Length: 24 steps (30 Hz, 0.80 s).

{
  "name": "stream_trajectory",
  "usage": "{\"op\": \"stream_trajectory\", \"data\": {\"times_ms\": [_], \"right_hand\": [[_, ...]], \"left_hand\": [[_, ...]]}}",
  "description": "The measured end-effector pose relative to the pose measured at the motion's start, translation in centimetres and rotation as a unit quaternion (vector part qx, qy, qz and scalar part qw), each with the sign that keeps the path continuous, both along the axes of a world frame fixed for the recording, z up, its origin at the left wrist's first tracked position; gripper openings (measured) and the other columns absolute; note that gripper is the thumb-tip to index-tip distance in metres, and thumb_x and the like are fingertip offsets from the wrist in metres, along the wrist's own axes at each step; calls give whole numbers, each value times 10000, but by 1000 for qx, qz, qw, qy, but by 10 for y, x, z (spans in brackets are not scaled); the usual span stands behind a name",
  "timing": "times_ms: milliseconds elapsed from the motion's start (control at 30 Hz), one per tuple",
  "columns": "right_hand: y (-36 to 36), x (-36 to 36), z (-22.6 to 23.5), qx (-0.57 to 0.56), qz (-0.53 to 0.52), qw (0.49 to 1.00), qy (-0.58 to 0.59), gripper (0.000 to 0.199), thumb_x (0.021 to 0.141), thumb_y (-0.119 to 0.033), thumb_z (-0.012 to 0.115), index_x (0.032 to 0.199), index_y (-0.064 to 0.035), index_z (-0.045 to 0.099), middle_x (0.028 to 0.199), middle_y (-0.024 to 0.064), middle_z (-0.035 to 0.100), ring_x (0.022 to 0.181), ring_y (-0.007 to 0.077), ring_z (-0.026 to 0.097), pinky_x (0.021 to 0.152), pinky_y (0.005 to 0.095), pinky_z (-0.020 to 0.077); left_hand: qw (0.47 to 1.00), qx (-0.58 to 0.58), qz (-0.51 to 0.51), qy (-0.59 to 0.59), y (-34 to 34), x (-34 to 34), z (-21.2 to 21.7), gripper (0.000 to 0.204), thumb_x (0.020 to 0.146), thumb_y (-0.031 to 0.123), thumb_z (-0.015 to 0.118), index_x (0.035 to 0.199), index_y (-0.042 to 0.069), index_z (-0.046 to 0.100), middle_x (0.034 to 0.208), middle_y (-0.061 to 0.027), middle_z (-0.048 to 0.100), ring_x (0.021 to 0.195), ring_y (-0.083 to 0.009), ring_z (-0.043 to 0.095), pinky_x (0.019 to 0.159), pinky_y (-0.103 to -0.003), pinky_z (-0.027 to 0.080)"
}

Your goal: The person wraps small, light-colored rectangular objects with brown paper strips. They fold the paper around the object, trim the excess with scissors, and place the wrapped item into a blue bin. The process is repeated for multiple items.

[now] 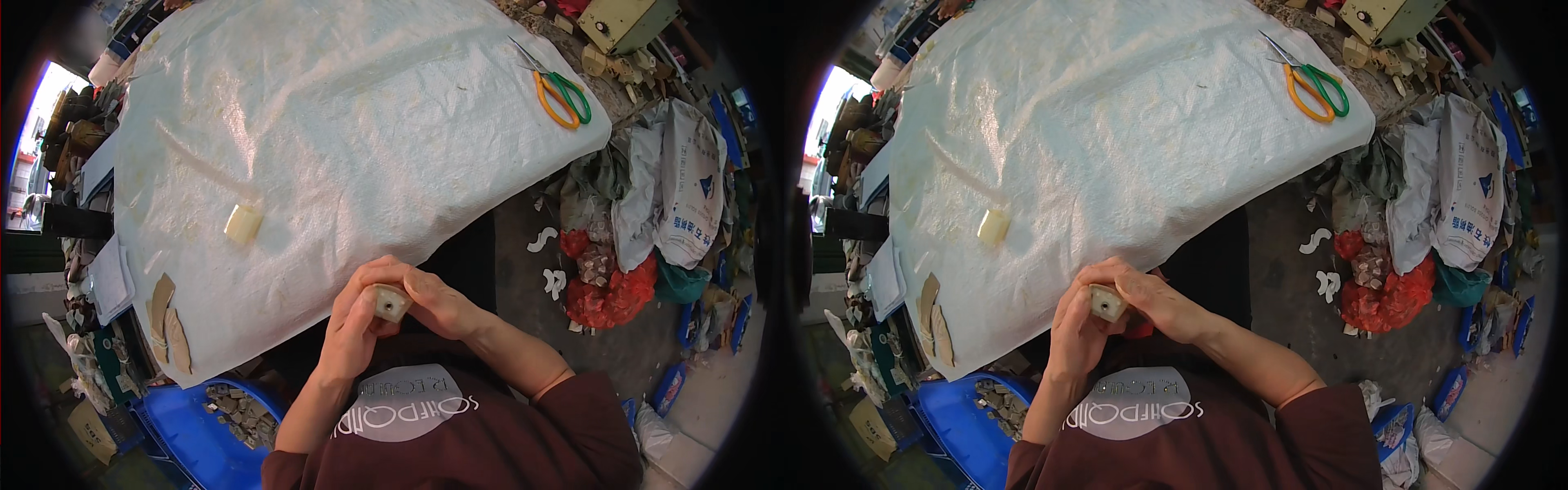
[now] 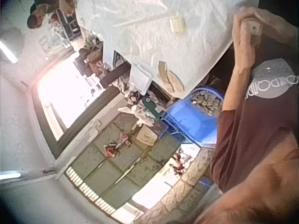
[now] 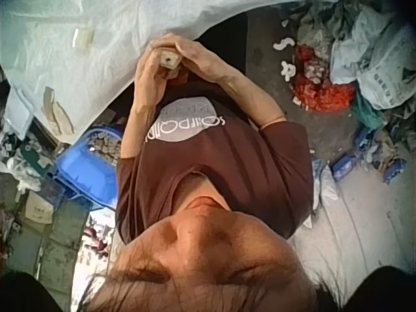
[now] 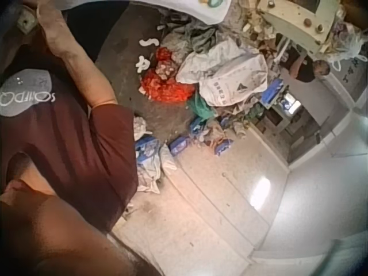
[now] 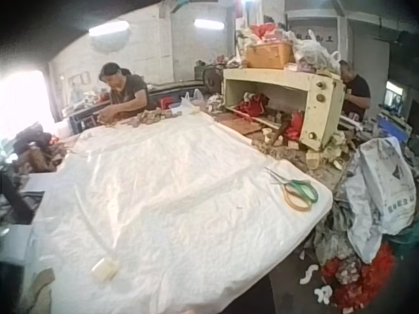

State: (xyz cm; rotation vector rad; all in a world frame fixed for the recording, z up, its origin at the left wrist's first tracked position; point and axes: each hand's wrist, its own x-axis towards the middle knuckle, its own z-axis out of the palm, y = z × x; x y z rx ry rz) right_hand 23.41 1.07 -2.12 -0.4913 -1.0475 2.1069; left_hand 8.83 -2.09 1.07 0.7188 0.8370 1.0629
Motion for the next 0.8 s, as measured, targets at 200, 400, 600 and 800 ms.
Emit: {"op": "stream_trajectory", "data": {"times_ms": [200,400,600,800], "right_hand": [[-10,-3,-16,45,-17,999,27,355,962,-258,371,1224,-50,489,1194,74,454,939,149,509,760,262,450],[-13,-16,-5,129,-143,978,-81,475,955,-390,413,1267,-34,447,1158,92,503,939,137,505,785,277,447],[-17,-14,-15,147,-149,972,-112,627,860,-378,594,1338,-38,373,1269,136,388,1120,214,431,905,312,396],[-12,-10,-4,302,-204,893,-262,519,798,-205,676,1244,-34,474,1243,163,406,1102,267,453,886,335,406]], "left_hand": [[997,24,53,52,-7,7,-8,421,917,307,400,1191,-6,464,944,-44,506,739,-78,473,586,-201,384],[997,-21,71,32,-6,9,-7,548,936,474,338,1193,2,447,1100,-109,522,951,-173,545,780,-304,452],[986,-65,42,-147,-3,4,-13,698,905,629,196,1181,32,431,1077,-137,529,1024,-243,529,869,-378,439],[985,-104,83,-110,-5,7,-10,534,954,499,274,1236,61,391,1159,-129,464,1060,-229,505,899,-366,424]]}}
